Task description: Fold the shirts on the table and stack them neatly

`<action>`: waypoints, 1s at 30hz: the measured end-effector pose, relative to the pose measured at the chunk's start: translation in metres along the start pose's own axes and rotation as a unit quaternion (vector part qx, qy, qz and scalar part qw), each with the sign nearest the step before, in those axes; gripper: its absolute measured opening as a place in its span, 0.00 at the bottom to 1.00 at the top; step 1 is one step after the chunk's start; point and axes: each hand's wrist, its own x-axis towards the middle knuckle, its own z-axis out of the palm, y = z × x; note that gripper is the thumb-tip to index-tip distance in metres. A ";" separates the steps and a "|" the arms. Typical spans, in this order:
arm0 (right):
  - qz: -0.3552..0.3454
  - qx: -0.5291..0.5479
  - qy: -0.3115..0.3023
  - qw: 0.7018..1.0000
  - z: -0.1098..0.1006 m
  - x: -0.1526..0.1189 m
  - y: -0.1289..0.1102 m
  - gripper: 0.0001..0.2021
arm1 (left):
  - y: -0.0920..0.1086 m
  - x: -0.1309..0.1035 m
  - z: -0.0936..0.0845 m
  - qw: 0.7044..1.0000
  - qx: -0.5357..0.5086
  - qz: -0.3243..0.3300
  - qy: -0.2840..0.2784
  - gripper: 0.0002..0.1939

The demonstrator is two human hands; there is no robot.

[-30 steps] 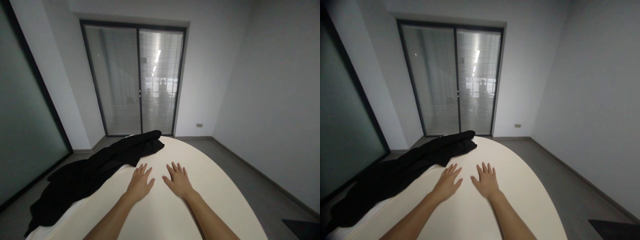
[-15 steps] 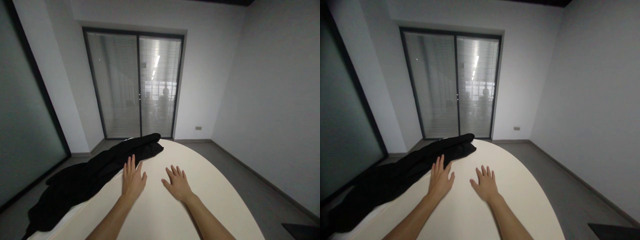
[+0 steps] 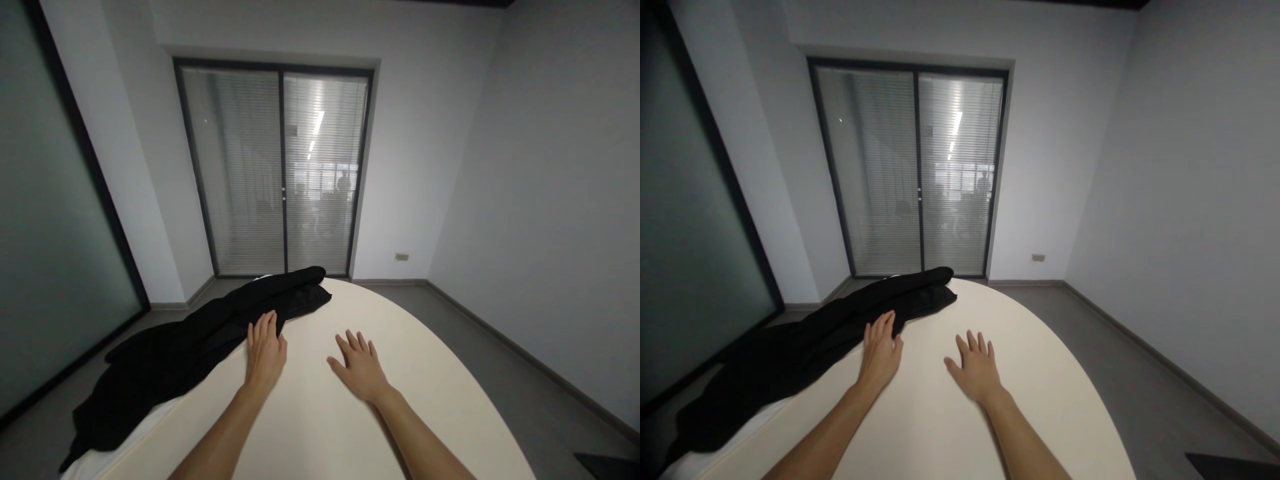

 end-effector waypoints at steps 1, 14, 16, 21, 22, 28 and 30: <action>0.000 0.001 0.001 1.000 0.000 0.000 0.000 0.37 | 0.002 0.001 -0.002 1.000 -0.007 0.021 -0.003 0.27; 0.003 0.001 -0.010 1.000 -0.005 -0.002 -0.003 0.37 | -0.077 0.021 -0.014 0.985 0.114 -0.122 0.039 0.27; 0.002 0.005 -0.008 1.000 -0.007 -0.003 -0.004 0.37 | -0.077 0.022 -0.013 0.987 0.111 -0.113 0.036 0.28; 0.000 0.008 -0.007 1.000 -0.009 -0.005 -0.005 0.37 | -0.048 0.027 -0.028 0.993 0.050 -0.036 0.105 0.26; 0.000 0.008 -0.006 1.000 -0.009 -0.005 -0.005 0.37 | -0.039 0.027 -0.032 0.993 0.035 -0.015 0.115 0.26; 0.002 0.005 -0.001 1.000 -0.005 -0.002 -0.002 0.37 | 0.021 0.016 -0.053 0.992 -0.045 0.117 -0.014 0.19; 0.000 0.008 0.003 1.000 -0.005 -0.002 -0.002 0.37 | 0.036 0.012 -0.056 0.986 -0.058 0.133 -0.082 0.17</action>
